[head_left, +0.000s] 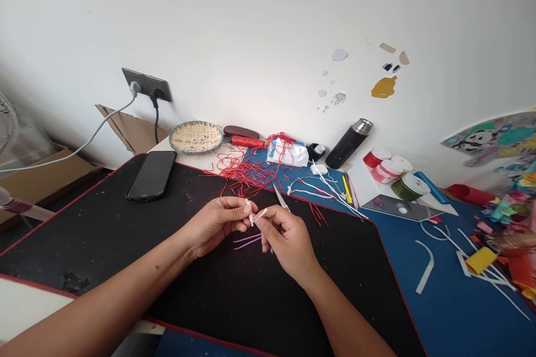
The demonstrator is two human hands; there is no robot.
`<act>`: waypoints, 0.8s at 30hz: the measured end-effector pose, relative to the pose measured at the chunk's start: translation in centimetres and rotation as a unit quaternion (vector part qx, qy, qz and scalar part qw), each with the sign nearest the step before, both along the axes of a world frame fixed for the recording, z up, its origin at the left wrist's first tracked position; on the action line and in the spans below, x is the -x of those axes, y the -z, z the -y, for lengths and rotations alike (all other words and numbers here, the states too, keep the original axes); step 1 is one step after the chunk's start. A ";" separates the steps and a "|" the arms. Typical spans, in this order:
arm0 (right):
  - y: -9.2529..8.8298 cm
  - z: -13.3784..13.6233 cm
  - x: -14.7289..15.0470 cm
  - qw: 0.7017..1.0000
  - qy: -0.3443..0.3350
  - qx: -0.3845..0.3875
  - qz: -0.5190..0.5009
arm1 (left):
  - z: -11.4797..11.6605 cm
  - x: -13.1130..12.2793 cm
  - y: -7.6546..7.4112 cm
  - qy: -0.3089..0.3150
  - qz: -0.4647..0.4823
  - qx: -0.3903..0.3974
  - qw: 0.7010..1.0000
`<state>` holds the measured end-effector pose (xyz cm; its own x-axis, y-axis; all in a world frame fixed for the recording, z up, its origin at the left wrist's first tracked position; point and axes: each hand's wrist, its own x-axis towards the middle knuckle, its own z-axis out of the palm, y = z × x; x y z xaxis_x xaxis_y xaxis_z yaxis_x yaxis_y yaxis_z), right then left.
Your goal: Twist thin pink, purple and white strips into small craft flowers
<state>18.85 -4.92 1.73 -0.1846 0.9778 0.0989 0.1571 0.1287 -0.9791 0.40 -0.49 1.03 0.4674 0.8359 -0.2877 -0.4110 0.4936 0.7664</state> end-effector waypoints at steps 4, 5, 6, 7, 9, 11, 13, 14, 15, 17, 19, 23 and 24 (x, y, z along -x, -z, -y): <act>-0.1 0.0 0.1 1.000 -0.001 0.018 -0.011 | 0.2 0.0 -0.1 -0.009 -0.008 -0.010 1.000; -0.1 0.0 0.1 1.000 -0.002 0.022 -0.016 | 0.2 -0.1 -0.1 -0.011 -0.009 -0.012 1.000; -0.1 -0.1 0.1 0.999 -0.003 0.026 -0.021 | 0.2 -0.1 -0.2 -0.012 -0.010 -0.014 1.000; -0.1 -0.1 0.1 0.999 -0.004 0.030 -0.027 | 0.3 -0.1 -0.2 -0.011 -0.011 -0.016 1.000; 0.0 -0.2 0.0 0.999 -0.006 0.037 -0.036 | 0.3 -0.1 -0.4 -0.010 -0.010 -0.019 1.000; 0.0 -0.3 0.0 0.998 -0.005 0.046 -0.047 | 0.3 -0.1 -0.4 -0.010 -0.010 -0.022 1.000; 0.1 -0.3 -0.1 0.997 -0.004 0.060 -0.055 | 0.4 -0.1 -0.4 -0.010 -0.010 -0.028 1.000; 0.1 -0.4 -0.1 0.996 -0.004 0.069 -0.058 | 0.4 -0.1 -0.4 -0.008 -0.010 -0.031 0.999; 0.2 -0.4 -0.1 0.995 -0.004 0.077 -0.062 | 0.5 -0.1 -0.4 -0.006 -0.010 -0.034 0.999; 0.2 -0.4 0.0 0.994 -0.009 0.091 -0.067 | 0.5 -0.1 -0.3 -0.003 -0.008 -0.038 0.999; 0.3 -0.4 0.0 0.993 -0.013 0.097 -0.072 | 0.5 -0.1 -0.3 -0.003 -0.005 -0.040 0.999; 0.5 -0.4 0.0 0.992 -0.021 0.101 -0.075 | 0.5 -0.3 -0.5 -0.006 0.000 -0.041 0.999; 0.6 -0.5 0.0 0.992 -0.023 0.102 -0.075 | 0.6 -0.3 -0.5 -0.007 0.000 -0.040 0.999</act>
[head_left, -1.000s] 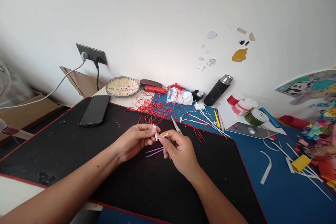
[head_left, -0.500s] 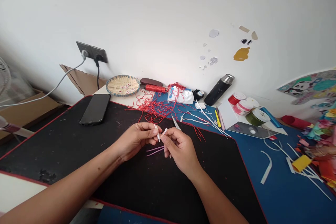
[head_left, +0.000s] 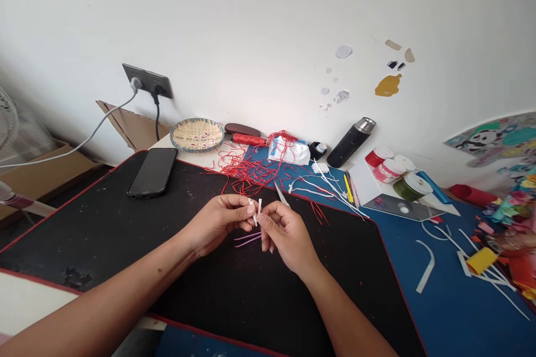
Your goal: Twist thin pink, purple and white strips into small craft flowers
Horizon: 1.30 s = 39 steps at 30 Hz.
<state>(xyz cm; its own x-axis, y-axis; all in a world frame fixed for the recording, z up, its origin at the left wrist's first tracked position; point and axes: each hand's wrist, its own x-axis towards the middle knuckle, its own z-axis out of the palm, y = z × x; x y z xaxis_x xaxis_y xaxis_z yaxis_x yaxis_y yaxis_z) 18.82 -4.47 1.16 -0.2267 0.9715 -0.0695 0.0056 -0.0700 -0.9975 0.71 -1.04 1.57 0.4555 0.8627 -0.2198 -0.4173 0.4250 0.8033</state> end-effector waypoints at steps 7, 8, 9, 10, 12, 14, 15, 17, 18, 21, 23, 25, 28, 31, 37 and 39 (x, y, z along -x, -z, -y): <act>0.1 -0.2 0.0 1.000 -0.024 0.016 -0.011 | 0.1 -0.2 -0.4 -0.005 -0.009 -0.003 1.000; 0.1 -0.3 0.1 0.999 -0.027 0.019 -0.015 | 0.2 -0.2 -0.4 -0.007 -0.010 -0.002 1.000; 0.2 -0.3 0.1 0.999 -0.031 0.024 -0.020 | 0.2 -0.2 -0.4 -0.009 -0.011 -0.002 1.000; 0.3 -0.3 0.1 0.999 -0.035 0.028 -0.026 | 0.2 -0.2 -0.3 -0.010 -0.012 -0.001 1.000; 0.5 -0.3 0.1 0.998 -0.041 0.036 -0.037 | 0.2 -0.2 -0.3 -0.010 -0.014 0.001 1.000; 0.6 -0.3 0.1 0.997 -0.046 0.042 -0.047 | 0.2 -0.2 -0.2 -0.009 -0.016 0.001 1.000; 0.6 -0.3 0.1 0.996 -0.049 0.045 -0.052 | 0.2 -0.2 -0.1 -0.007 -0.017 0.001 1.000; 0.7 -0.3 0.1 0.995 -0.053 0.052 -0.061 | 0.2 -0.2 -0.1 -0.005 -0.017 -0.002 1.000; 0.7 -0.3 0.1 0.995 -0.055 0.056 -0.065 | 0.2 -0.2 -0.1 -0.003 -0.016 -0.004 1.000; 0.5 -0.2 0.1 0.993 -0.058 0.069 -0.072 | 0.2 -0.1 -0.1 0.002 -0.013 -0.010 1.000; 0.4 -0.2 0.1 0.993 -0.060 0.077 -0.073 | 0.2 -0.1 0.0 0.005 -0.013 -0.013 1.000; 0.4 -0.2 0.1 0.992 -0.062 0.081 -0.072 | 0.2 -0.1 0.0 0.005 -0.014 -0.015 1.000; 0.5 -0.2 0.1 0.993 -0.062 0.077 -0.070 | 0.1 -0.1 0.2 0.007 -0.014 -0.016 1.000; 0.7 -0.1 0.3 0.993 -0.063 0.071 -0.068 | 0.1 -0.1 0.3 0.006 -0.015 -0.018 1.000; 0.8 -0.1 0.5 0.992 -0.066 0.078 -0.076 | 0.1 -0.2 0.3 0.000 -0.011 -0.007 1.000; 0.8 -0.1 0.5 0.992 -0.061 0.079 -0.076 | 0.1 -0.3 0.3 -0.002 -0.007 0.003 1.000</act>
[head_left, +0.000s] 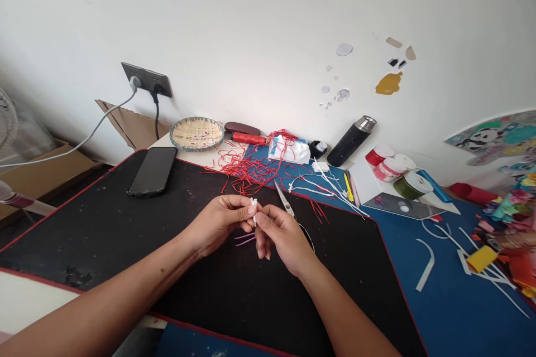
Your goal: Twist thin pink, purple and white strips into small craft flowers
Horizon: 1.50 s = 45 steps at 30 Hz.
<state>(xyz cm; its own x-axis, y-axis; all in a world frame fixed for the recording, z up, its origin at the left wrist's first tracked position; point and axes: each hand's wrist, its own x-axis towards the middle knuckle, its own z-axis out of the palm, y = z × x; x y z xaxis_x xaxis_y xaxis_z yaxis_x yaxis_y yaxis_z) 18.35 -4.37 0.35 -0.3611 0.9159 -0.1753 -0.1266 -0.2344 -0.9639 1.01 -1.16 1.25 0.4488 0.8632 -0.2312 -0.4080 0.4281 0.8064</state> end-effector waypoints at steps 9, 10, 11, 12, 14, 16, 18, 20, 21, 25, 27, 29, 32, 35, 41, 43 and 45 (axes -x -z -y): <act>0.0 -0.1 -0.1 1.000 0.008 0.004 -0.004 | -0.2 -0.1 0.3 -0.042 0.019 0.029 0.999; 0.0 -0.1 -0.1 1.000 0.008 0.004 -0.004 | -0.2 -0.1 0.4 -0.043 0.021 0.029 0.998; 0.0 -0.1 -0.1 1.000 0.008 0.004 -0.003 | -0.2 -0.1 0.4 -0.044 0.021 0.030 0.998; 0.0 -0.1 0.0 1.000 0.008 0.004 -0.004 | -0.2 -0.1 0.4 -0.045 0.022 0.030 0.998; 0.0 0.0 0.0 1.000 0.009 0.008 -0.008 | -0.2 -0.2 0.5 -0.047 0.021 0.030 0.998; 0.0 0.0 0.0 1.000 0.007 0.014 -0.014 | -0.1 -0.2 0.5 -0.050 0.022 0.030 0.998; 0.0 0.0 0.1 1.000 0.006 0.019 -0.020 | -0.1 -0.3 0.4 -0.052 0.023 0.032 0.998; 0.0 0.0 0.1 0.999 0.004 0.023 -0.026 | 0.0 -0.3 0.3 -0.054 0.023 0.033 0.998; 0.0 0.0 0.1 0.999 0.002 0.026 -0.030 | 0.0 -0.3 0.3 -0.055 0.022 0.033 0.998; -0.1 0.0 0.1 0.999 0.001 0.035 -0.038 | 0.1 -0.5 0.2 -0.055 0.014 0.035 0.998; -0.1 0.1 0.2 0.999 0.000 0.038 -0.040 | 0.1 -0.5 0.2 -0.051 0.015 0.034 0.998; -0.1 0.1 0.2 0.998 -0.002 0.040 -0.043 | 0.1 -0.5 0.2 -0.050 0.017 0.032 0.998; -0.1 0.1 0.2 0.998 -0.002 0.042 -0.047 | 0.1 -0.6 0.2 -0.050 0.016 0.031 0.998; 0.0 0.1 0.2 0.998 -0.005 0.040 -0.048 | 0.1 -0.6 0.2 -0.047 0.015 0.028 0.998; 0.1 0.1 0.4 0.999 -0.004 0.026 -0.038 | 0.1 -0.7 0.5 -0.036 0.019 0.021 0.999; 0.2 0.0 0.3 0.999 -0.003 0.018 -0.032 | 0.1 -0.6 0.7 -0.034 0.023 0.016 0.999; 0.3 0.0 0.2 1.000 -0.001 0.007 -0.027 | 0.1 -0.5 0.7 -0.030 0.029 0.014 0.999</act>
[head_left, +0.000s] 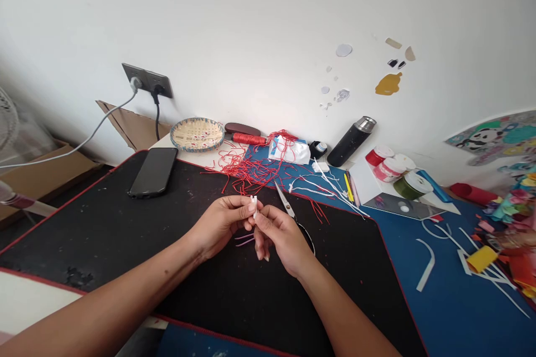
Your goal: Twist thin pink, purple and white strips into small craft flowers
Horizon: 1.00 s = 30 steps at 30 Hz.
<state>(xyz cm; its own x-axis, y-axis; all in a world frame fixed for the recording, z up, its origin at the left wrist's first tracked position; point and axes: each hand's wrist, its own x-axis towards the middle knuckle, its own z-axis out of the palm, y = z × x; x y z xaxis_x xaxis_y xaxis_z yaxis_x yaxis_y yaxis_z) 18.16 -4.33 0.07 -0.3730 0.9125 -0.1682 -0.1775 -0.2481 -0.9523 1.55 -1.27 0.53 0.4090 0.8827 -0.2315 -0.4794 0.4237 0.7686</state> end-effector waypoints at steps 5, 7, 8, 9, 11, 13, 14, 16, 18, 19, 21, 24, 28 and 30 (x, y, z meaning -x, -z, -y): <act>-0.3 -0.3 -0.7 0.998 0.053 -0.032 0.010 | 0.0 0.2 -0.2 0.027 -0.001 0.024 0.999; -0.5 -0.4 -1.0 0.996 0.080 -0.044 0.016 | 0.0 0.3 -0.3 0.054 -0.004 0.040 0.998; -0.6 -0.5 -1.1 0.995 0.084 -0.050 0.020 | 0.0 0.4 -0.3 0.071 -0.006 0.046 0.996; -0.7 -0.5 -1.1 0.995 0.081 -0.054 0.024 | 0.0 0.5 -0.3 0.089 -0.008 0.050 0.995; -0.7 -0.4 -1.1 0.996 0.066 -0.057 0.032 | 0.0 0.6 -0.3 0.119 -0.013 0.053 0.991; -0.9 -0.4 -1.0 0.996 0.054 -0.060 0.037 | 0.0 0.8 -0.3 0.141 -0.020 0.053 0.988; -1.0 -0.3 -1.0 0.996 0.053 -0.062 0.039 | 0.0 0.8 -0.2 0.149 -0.022 0.053 0.987; -1.2 -0.3 -1.0 0.995 0.053 -0.067 0.043 | 0.1 0.9 -0.1 0.164 -0.025 0.053 0.985; -1.4 -0.3 -1.0 0.995 0.050 -0.071 0.046 | 0.1 1.0 -0.1 0.175 -0.025 0.051 0.983; -1.4 -0.3 -1.0 0.995 0.050 -0.072 0.047 | 0.1 1.0 -0.1 0.179 -0.024 0.048 0.982; -1.4 -0.3 -1.1 0.995 0.052 -0.071 0.048 | 0.1 1.0 -0.1 0.185 -0.023 0.041 0.982; -1.3 -0.3 -1.1 0.995 0.057 -0.068 0.053 | 0.2 0.9 -0.2 0.187 -0.027 0.032 0.981; -1.0 -0.3 -1.1 0.993 0.066 -0.066 0.072 | 0.4 0.9 -0.6 0.197 -0.049 0.020 0.979; -0.8 -0.3 -1.2 0.991 0.076 -0.073 0.086 | 0.4 0.9 -0.7 0.194 -0.058 0.017 0.979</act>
